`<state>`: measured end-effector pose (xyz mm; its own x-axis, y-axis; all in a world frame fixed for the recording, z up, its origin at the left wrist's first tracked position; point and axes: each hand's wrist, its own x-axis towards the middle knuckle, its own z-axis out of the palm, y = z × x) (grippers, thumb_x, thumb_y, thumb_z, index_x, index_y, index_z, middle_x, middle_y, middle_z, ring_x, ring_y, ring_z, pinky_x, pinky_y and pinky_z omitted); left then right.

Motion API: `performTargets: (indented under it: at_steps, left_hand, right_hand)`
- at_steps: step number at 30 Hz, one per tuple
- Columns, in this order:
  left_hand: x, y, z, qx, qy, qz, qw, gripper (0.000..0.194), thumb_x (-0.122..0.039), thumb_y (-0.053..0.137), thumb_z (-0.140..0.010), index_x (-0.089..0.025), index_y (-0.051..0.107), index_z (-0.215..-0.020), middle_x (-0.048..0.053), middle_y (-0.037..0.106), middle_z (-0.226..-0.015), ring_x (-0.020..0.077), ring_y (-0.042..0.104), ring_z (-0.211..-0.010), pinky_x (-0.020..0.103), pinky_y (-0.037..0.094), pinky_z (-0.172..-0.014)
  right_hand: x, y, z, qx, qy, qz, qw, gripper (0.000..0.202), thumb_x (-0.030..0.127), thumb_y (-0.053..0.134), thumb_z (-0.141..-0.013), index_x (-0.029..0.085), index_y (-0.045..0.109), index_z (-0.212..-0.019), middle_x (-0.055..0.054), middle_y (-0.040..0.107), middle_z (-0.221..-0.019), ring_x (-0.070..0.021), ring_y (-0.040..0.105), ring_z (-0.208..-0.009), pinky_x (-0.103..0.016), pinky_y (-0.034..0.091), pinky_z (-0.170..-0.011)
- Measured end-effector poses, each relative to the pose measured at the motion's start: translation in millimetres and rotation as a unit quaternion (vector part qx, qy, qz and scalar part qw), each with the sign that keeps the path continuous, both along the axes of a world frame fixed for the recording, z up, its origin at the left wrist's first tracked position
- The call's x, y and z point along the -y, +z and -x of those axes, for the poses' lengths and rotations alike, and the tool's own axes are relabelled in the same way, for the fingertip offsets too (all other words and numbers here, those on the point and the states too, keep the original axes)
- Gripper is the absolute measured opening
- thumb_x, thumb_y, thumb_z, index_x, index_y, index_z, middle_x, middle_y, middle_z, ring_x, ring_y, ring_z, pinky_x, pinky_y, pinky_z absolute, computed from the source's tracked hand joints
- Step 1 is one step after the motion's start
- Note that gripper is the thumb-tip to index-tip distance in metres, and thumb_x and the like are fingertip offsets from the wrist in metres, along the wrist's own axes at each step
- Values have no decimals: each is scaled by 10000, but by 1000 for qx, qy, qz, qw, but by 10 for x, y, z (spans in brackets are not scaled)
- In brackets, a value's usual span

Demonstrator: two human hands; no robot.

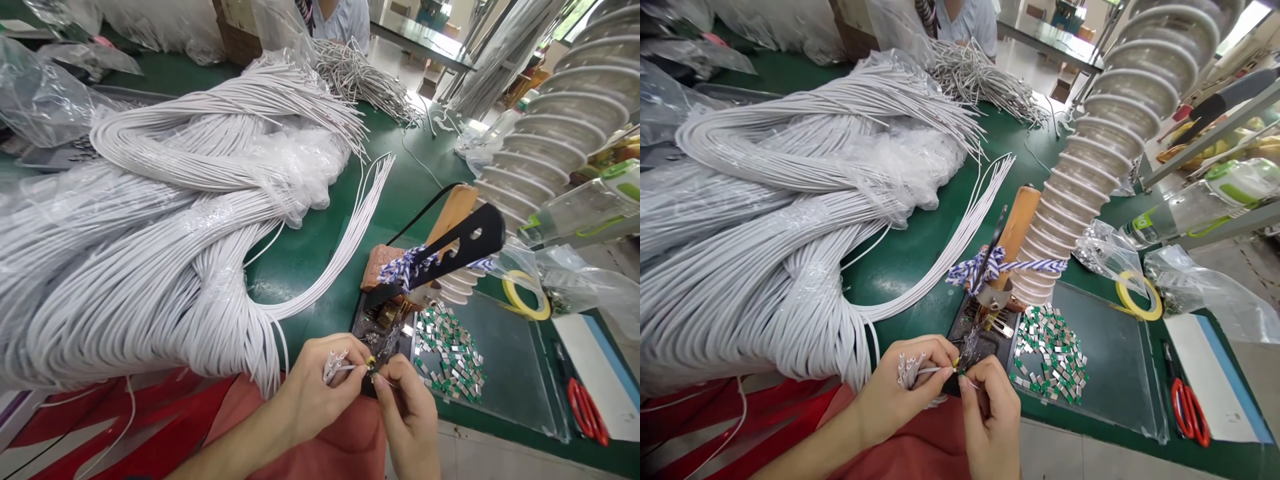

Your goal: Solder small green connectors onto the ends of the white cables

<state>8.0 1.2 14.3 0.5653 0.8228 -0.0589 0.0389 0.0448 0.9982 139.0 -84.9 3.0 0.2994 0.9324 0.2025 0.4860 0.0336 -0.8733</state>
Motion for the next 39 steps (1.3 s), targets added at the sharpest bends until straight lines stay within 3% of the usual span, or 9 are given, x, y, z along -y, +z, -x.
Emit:
performTargets:
  at_steps: [8, 11, 19, 23, 27, 34, 39]
  left_hand:
    - [10, -17, 2, 5, -4, -16, 1000, 150, -113, 552, -793, -143, 582, -649, 40, 659, -773, 138, 606, -657, 213, 453, -604]
    - [-6, -22, 0, 2, -7, 3, 1000, 145, -139, 558, -785, -143, 580, -642, 47, 654, -754, 157, 611, -676, 228, 452, -606]
    - [1, -74, 10, -5, -1, 92, 996, 143, -188, 576, -743, -142, 548, -611, 67, 650, -757, 157, 575, -640, 227, 416, -549]
    - [13, -120, 19, 6, -5, 115, 993, 163, -223, 596, -752, -152, 532, -619, 63, 645, -774, 157, 566, -659, 221, 405, -535]
    - [10, -125, 22, 3, -12, 126, 992, 152, -213, 595, -757, -151, 537, -630, 64, 648, -792, 161, 572, -682, 224, 409, -553]
    - [11, -152, 29, 11, -17, 99, 995, 160, -208, 600, -775, -137, 571, -634, 68, 630, -786, 170, 568, -703, 226, 393, -557]
    - [-23, -162, 94, 15, -64, 57, 996, 184, -224, 597, -839, -125, 649, -694, 50, 590, -886, 119, 513, -648, 218, 385, -579]
  right_hand:
    - [73, -16, -7, 0, -15, -5, 1000, 181, 158, 526, -923, 213, 512, -751, 29, 464, -686, -111, 443, -587, -200, 361, -519]
    - [74, -19, 29, -19, -43, 6, 999, 186, 184, 534, -920, 208, 526, -736, 26, 478, -681, -115, 450, -596, -206, 360, -534]
    - [19, -37, 21, -3, -9, 6, 1000, 194, 167, 538, -906, 199, 541, -715, 31, 495, -656, -101, 480, -556, -178, 379, -500]
    - [33, -48, 15, -16, 2, 29, 999, 192, 178, 550, -894, 197, 534, -704, 40, 467, -655, -86, 413, -505, -184, 325, -453]
    - [77, -111, 25, -77, -29, 66, 994, 82, 219, 569, -878, 200, 572, -799, 46, 428, -691, -75, 345, -471, -190, 276, -411]
    - [101, -180, 13, -113, -64, 97, 987, 98, 270, 582, -870, 194, 616, -820, -10, 580, -729, -122, 547, -591, -184, 423, -497]
    - [64, -127, -4, -72, -84, 69, 991, 162, 296, 613, -862, 181, 666, -761, -16, 630, -680, -124, 556, -551, -189, 440, -493]
